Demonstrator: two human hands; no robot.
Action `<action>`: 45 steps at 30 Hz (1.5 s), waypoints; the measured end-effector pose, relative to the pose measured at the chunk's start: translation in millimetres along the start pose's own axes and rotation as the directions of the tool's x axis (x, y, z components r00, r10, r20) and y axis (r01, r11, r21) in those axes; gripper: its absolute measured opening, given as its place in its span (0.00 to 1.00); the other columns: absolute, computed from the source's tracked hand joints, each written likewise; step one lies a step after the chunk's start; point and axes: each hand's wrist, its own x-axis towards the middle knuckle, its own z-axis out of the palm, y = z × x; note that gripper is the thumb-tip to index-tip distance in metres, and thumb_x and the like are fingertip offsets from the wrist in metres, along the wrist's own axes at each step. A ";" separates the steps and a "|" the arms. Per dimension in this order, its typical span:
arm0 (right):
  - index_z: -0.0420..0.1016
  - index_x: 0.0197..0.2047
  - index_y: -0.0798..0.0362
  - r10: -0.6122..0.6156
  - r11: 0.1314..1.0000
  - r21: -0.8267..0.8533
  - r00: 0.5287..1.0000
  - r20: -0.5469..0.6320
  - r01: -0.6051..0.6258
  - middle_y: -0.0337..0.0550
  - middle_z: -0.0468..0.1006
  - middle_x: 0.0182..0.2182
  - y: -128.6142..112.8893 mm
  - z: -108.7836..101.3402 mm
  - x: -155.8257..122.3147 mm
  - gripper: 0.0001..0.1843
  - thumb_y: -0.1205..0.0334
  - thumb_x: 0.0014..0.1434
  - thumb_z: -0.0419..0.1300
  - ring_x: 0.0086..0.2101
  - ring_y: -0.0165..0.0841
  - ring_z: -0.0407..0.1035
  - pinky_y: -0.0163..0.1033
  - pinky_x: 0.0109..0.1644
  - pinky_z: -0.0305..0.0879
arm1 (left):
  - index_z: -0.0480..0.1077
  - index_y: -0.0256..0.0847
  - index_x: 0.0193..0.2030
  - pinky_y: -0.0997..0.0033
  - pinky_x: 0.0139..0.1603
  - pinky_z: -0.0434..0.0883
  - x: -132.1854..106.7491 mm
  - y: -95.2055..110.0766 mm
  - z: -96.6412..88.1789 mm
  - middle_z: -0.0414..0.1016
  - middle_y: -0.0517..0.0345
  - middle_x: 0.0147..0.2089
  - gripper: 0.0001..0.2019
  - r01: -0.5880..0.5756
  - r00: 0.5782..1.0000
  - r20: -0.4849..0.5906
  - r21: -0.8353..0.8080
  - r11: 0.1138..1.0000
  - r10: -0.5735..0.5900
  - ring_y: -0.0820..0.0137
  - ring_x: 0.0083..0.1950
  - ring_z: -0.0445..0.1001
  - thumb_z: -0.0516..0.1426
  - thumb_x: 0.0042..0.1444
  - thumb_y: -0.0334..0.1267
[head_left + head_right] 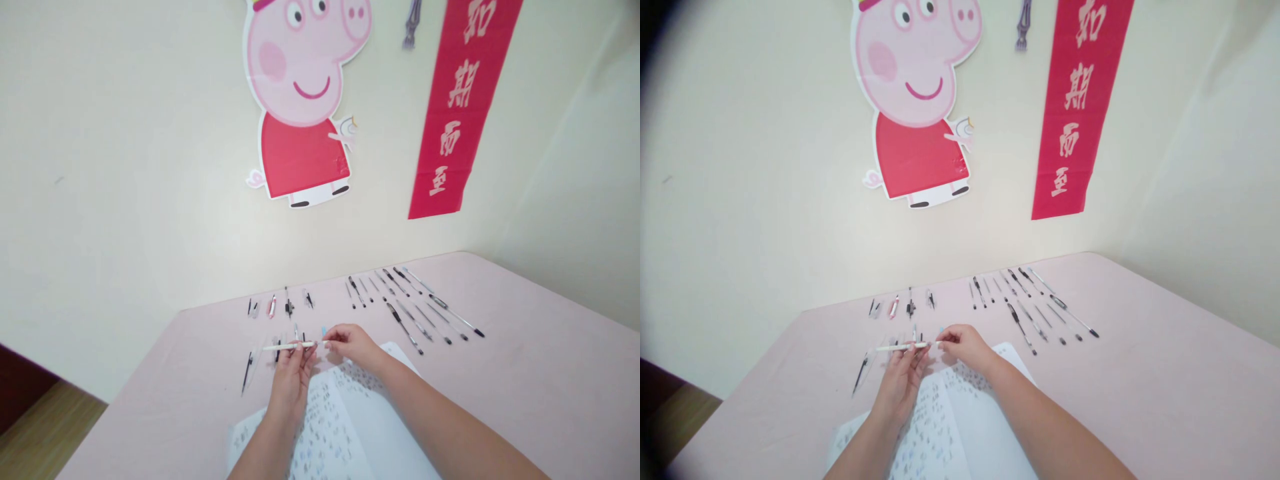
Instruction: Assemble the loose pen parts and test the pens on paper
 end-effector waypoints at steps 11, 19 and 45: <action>0.70 0.28 0.57 0.085 0.988 0.131 0.996 -0.014 -0.083 0.38 0.74 0.21 -10.0 6.1 -3.8 0.12 0.58 0.42 0.64 0.20 0.25 0.65 0.30 0.23 0.59 | 0.66 0.38 0.33 0.77 0.37 0.74 -0.6 -0.1 1.6 0.77 0.56 0.32 0.02 -0.007 1.000 0.001 -0.003 1.000 0.007 0.74 0.35 0.77 0.55 0.54 0.28; 0.73 0.28 0.57 -0.056 0.998 -0.043 0.996 -0.069 0.053 0.38 0.73 0.21 -7.3 12.4 -4.7 0.04 0.66 0.47 0.59 0.23 0.27 0.67 0.31 0.27 0.61 | 0.65 0.38 0.33 0.77 0.37 0.74 -0.2 -1.1 0.5 0.76 0.57 0.32 0.03 -0.009 1.000 0.000 -0.001 1.000 0.009 0.74 0.35 0.77 0.55 0.54 0.28; 0.76 0.30 0.55 -0.215 0.929 -0.335 0.968 -0.133 0.161 0.39 0.76 0.24 -20.9 19.8 -13.0 0.05 0.68 0.51 0.58 0.25 0.27 0.66 0.30 0.29 0.61 | 0.67 0.37 0.33 0.80 0.37 0.74 -3.3 0.3 1.5 0.77 0.57 0.32 0.04 0.007 0.999 0.039 0.018 1.000 -0.008 0.76 0.34 0.76 0.57 0.51 0.27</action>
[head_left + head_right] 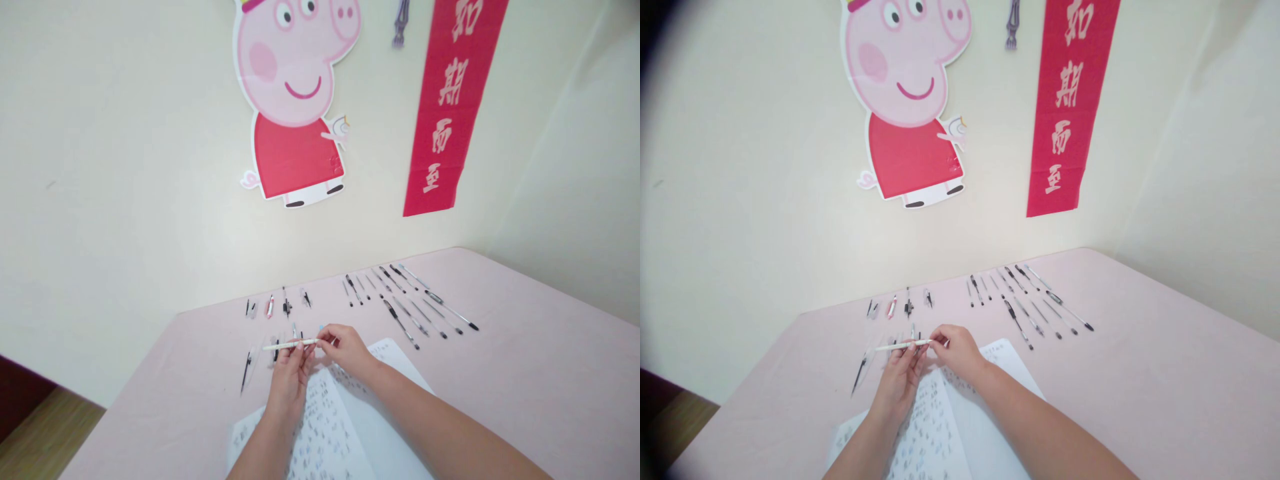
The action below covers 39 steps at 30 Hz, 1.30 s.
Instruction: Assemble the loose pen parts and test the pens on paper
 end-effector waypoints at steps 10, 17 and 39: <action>0.75 0.30 0.55 0.019 0.998 0.061 1.000 -0.016 -0.018 0.39 0.76 0.24 4.1 1.2 1.3 0.04 0.67 0.51 0.58 0.25 0.28 0.66 0.32 0.29 0.61 | 0.69 0.37 0.33 0.80 0.37 0.73 -0.4 0.5 0.9 0.77 0.57 0.34 0.04 -0.014 0.999 0.031 0.024 1.000 0.013 0.76 0.35 0.76 0.59 0.50 0.28; 0.74 0.30 0.56 0.012 0.999 0.043 1.000 0.020 -0.013 0.38 0.74 0.24 4.7 -0.8 1.2 0.05 0.68 0.51 0.57 0.25 0.27 0.65 0.31 0.29 0.59 | 0.69 0.37 0.34 0.80 0.39 0.73 0.1 -0.6 -1.0 0.78 0.57 0.35 0.07 -0.022 0.998 0.067 0.030 0.999 0.020 0.76 0.36 0.76 0.62 0.47 0.31; 0.68 0.31 0.54 -0.016 1.000 0.003 0.997 0.081 0.016 0.37 0.70 0.26 7.4 -4.0 0.2 0.06 0.62 0.56 0.54 0.28 0.28 0.64 0.30 0.30 0.58 | 0.69 0.38 0.34 0.79 0.37 0.72 0.5 -2.9 -0.6 0.77 0.57 0.37 0.11 -0.038 0.997 0.068 0.081 0.996 0.032 0.73 0.40 0.76 0.64 0.43 0.34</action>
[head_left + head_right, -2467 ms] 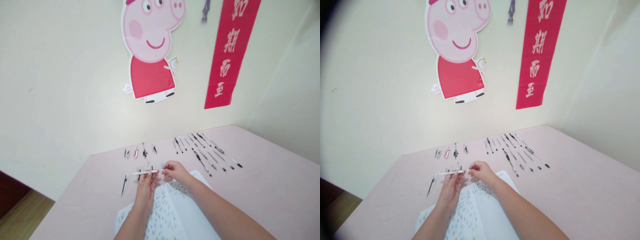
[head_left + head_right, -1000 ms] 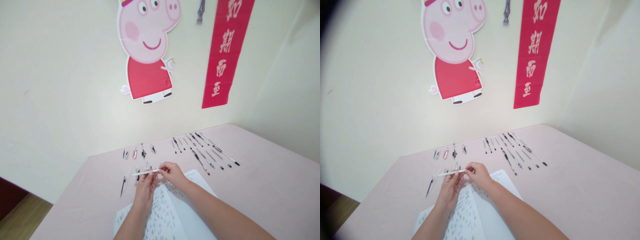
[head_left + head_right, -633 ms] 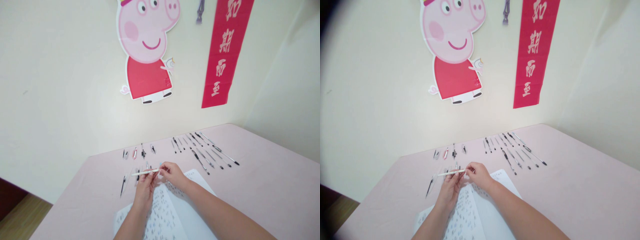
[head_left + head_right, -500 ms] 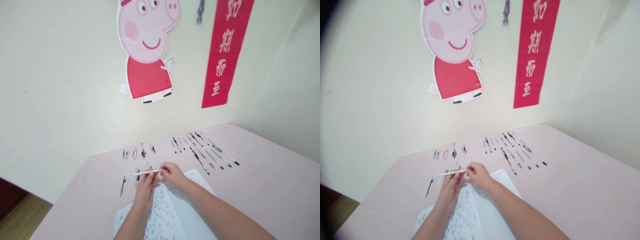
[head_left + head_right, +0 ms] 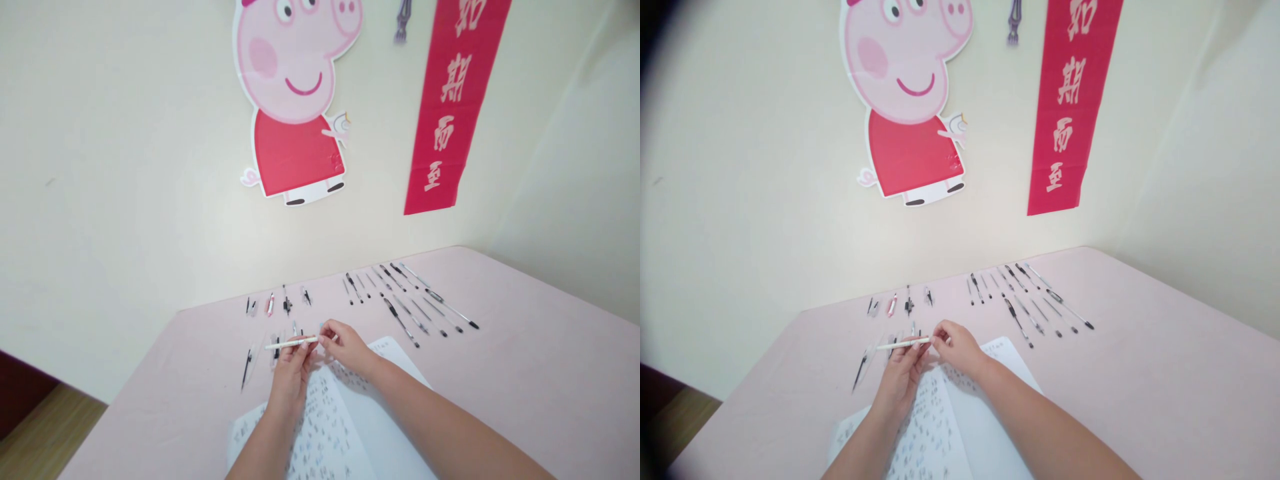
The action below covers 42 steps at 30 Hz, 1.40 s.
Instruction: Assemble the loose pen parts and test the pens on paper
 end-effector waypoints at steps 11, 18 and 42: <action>0.65 0.23 0.55 -0.010 0.998 -0.067 0.999 0.053 0.013 0.35 0.66 0.19 2.6 0.1 0.5 0.16 0.60 0.61 0.48 0.24 0.26 0.60 0.31 0.29 0.54 | 0.69 0.37 0.33 0.77 0.37 0.72 -3.1 2.7 4.0 0.77 0.57 0.35 0.12 -0.019 1.000 0.014 0.026 0.999 0.019 0.72 0.38 0.76 0.65 0.41 0.36; 0.67 0.31 0.54 -0.016 1.000 -0.013 1.000 0.020 0.017 0.37 0.69 0.26 0.2 -0.4 -1.2 0.06 0.60 0.56 0.54 0.29 0.28 0.64 0.31 0.31 0.57 | 0.69 0.38 0.34 0.78 0.36 0.72 -1.8 1.2 2.0 0.77 0.57 0.35 0.11 -0.006 1.000 0.007 0.003 1.000 0.006 0.72 0.37 0.76 0.64 0.42 0.34; 0.64 0.24 0.54 -0.038 0.995 -0.087 0.998 0.054 0.042 0.34 0.63 0.21 6.4 0.7 0.8 0.11 0.63 0.57 0.51 0.25 0.27 0.58 0.31 0.29 0.53 | 0.69 0.38 0.34 0.80 0.35 0.71 -0.3 1.2 1.8 0.77 0.59 0.34 0.11 0.003 1.000 0.023 0.010 1.000 -0.003 0.76 0.36 0.75 0.64 0.43 0.34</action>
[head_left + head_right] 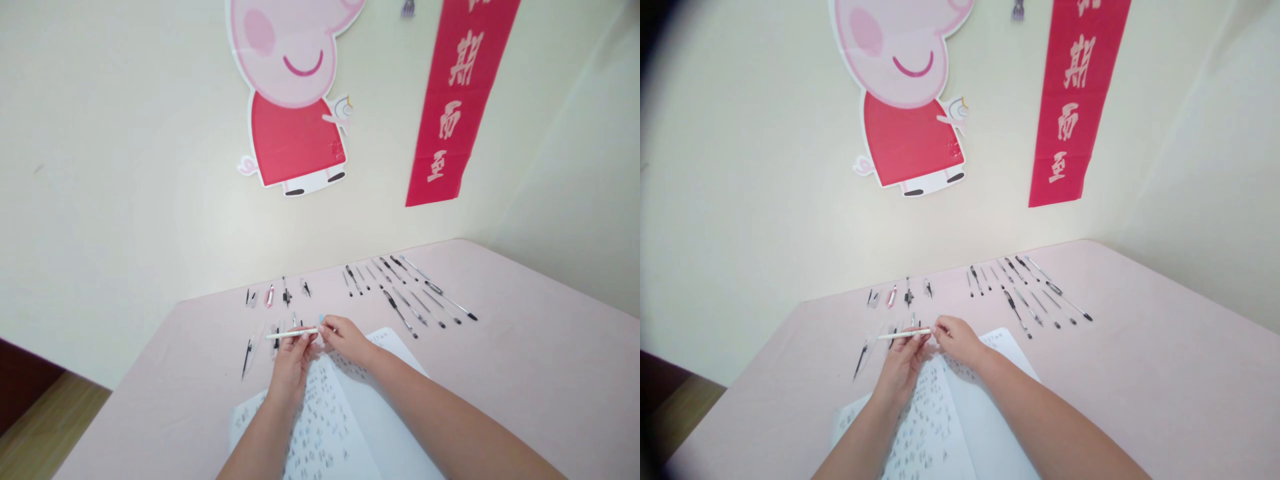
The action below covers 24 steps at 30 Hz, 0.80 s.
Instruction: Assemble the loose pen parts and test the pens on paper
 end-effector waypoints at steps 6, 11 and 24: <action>0.66 0.27 0.55 0.002 0.999 0.036 1.000 0.005 -0.003 0.34 0.64 0.22 -0.9 -0.4 -0.6 0.10 0.61 0.58 0.51 0.25 0.27 0.59 0.31 0.29 0.53 | 0.69 0.38 0.34 0.81 0.36 0.70 -1.7 0.8 0.3 0.77 0.60 0.34 0.12 0.002 1.000 0.003 0.003 1.000 -0.002 0.77 0.36 0.74 0.65 0.42 0.35; 0.65 0.26 0.54 -0.026 0.997 0.071 1.000 0.006 0.025 0.35 0.65 0.21 -2.4 -1.1 -0.4 0.11 0.61 0.58 0.51 0.25 0.27 0.59 0.31 0.29 0.54 | 0.69 0.38 0.34 0.81 0.35 0.70 -1.1 -0.1 -0.1 0.76 0.60 0.34 0.12 0.012 1.000 0.019 0.005 1.000 -0.012 0.77 0.36 0.73 0.64 0.42 0.35; 0.64 0.26 0.54 0.058 0.974 0.213 0.996 0.072 -0.072 0.36 0.68 0.21 3.6 3.0 -1.1 0.12 0.60 0.59 0.49 0.24 0.27 0.62 0.31 0.29 0.57 | 0.70 0.38 0.34 0.74 0.38 0.68 -1.9 -1.5 0.5 0.75 0.58 0.33 0.13 -0.059 0.998 0.008 0.108 0.992 0.059 0.74 0.35 0.72 0.65 0.41 0.38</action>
